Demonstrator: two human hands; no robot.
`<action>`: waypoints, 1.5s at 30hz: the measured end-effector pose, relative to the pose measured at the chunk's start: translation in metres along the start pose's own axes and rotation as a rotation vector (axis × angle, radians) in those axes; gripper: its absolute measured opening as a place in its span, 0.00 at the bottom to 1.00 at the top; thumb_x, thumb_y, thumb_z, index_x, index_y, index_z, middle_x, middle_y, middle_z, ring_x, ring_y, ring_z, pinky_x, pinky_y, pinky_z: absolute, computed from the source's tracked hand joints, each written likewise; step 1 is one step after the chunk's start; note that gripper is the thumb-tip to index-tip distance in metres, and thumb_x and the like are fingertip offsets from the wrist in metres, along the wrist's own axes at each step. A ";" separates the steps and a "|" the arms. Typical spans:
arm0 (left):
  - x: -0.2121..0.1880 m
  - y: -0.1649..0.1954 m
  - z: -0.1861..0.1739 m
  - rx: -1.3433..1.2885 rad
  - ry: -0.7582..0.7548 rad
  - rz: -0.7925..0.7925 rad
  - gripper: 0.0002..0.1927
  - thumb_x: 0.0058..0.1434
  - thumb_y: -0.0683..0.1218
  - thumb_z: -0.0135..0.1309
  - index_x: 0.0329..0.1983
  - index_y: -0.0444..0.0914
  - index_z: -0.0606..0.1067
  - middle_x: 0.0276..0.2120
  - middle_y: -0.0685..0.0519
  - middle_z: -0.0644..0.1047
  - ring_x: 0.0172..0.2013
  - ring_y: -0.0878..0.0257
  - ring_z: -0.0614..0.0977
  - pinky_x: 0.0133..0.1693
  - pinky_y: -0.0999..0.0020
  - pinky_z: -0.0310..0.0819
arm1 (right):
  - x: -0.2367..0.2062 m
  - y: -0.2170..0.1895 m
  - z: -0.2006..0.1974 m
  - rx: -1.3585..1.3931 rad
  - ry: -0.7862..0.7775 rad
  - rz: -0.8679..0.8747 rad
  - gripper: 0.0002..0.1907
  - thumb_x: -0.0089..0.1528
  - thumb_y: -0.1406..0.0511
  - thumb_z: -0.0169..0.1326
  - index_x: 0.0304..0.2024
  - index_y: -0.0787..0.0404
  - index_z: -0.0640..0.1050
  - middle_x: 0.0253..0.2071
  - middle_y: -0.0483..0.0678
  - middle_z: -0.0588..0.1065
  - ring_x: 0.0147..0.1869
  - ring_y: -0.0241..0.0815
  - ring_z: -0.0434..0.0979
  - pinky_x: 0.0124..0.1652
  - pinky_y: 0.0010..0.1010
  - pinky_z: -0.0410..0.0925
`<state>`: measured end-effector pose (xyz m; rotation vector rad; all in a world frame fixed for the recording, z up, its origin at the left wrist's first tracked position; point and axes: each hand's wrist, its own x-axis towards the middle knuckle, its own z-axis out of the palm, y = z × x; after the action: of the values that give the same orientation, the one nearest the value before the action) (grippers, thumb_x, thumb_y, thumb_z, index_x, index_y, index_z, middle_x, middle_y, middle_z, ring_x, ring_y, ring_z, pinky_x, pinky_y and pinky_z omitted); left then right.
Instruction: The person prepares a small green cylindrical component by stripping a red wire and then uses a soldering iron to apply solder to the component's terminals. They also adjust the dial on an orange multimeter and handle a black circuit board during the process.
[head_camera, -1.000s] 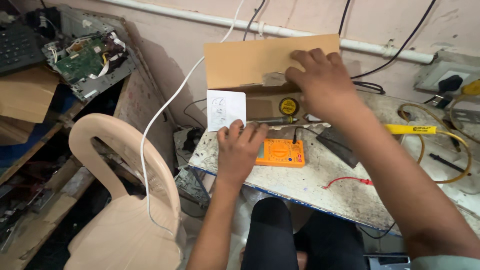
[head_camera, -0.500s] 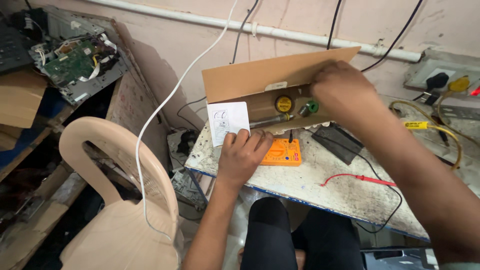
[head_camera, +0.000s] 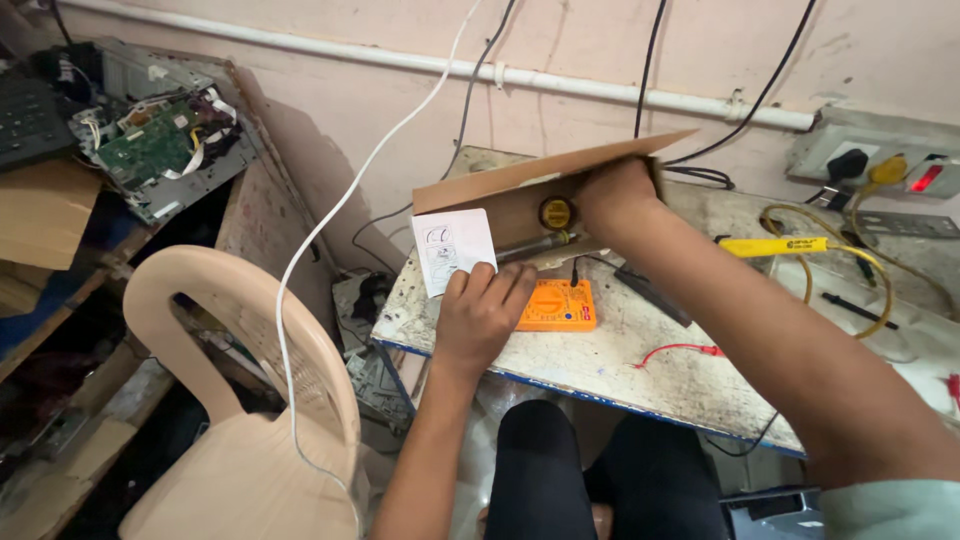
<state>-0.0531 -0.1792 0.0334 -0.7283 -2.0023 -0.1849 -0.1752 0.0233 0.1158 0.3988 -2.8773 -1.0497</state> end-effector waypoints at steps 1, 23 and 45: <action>-0.001 0.000 0.000 0.000 0.006 -0.002 0.14 0.62 0.44 0.53 0.51 0.40 0.79 0.45 0.56 0.81 0.40 0.62 0.76 0.39 0.65 0.66 | 0.004 -0.001 0.004 0.063 0.023 -0.005 0.22 0.64 0.60 0.53 0.60 0.55 0.76 0.66 0.53 0.69 0.71 0.51 0.67 0.64 0.43 0.61; -0.002 0.001 0.000 -0.072 0.018 -0.019 0.15 0.60 0.43 0.54 0.50 0.40 0.80 0.45 0.56 0.81 0.40 0.61 0.76 0.39 0.64 0.67 | -0.002 0.015 0.008 0.406 -0.217 0.008 0.23 0.63 0.61 0.54 0.60 0.58 0.78 0.64 0.54 0.74 0.64 0.53 0.76 0.59 0.41 0.70; -0.003 0.007 0.015 0.064 -0.041 -0.197 0.20 0.60 0.45 0.55 0.57 0.46 0.79 0.52 0.56 0.79 0.51 0.55 0.74 0.52 0.49 0.63 | -0.080 0.032 -0.023 0.459 0.491 -0.210 0.13 0.57 0.69 0.55 0.45 0.59 0.80 0.42 0.53 0.81 0.48 0.56 0.81 0.47 0.45 0.73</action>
<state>-0.0595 -0.1690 0.0215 -0.4979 -2.1087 -0.2216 -0.1025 0.0532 0.1568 0.8579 -2.6233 -0.2294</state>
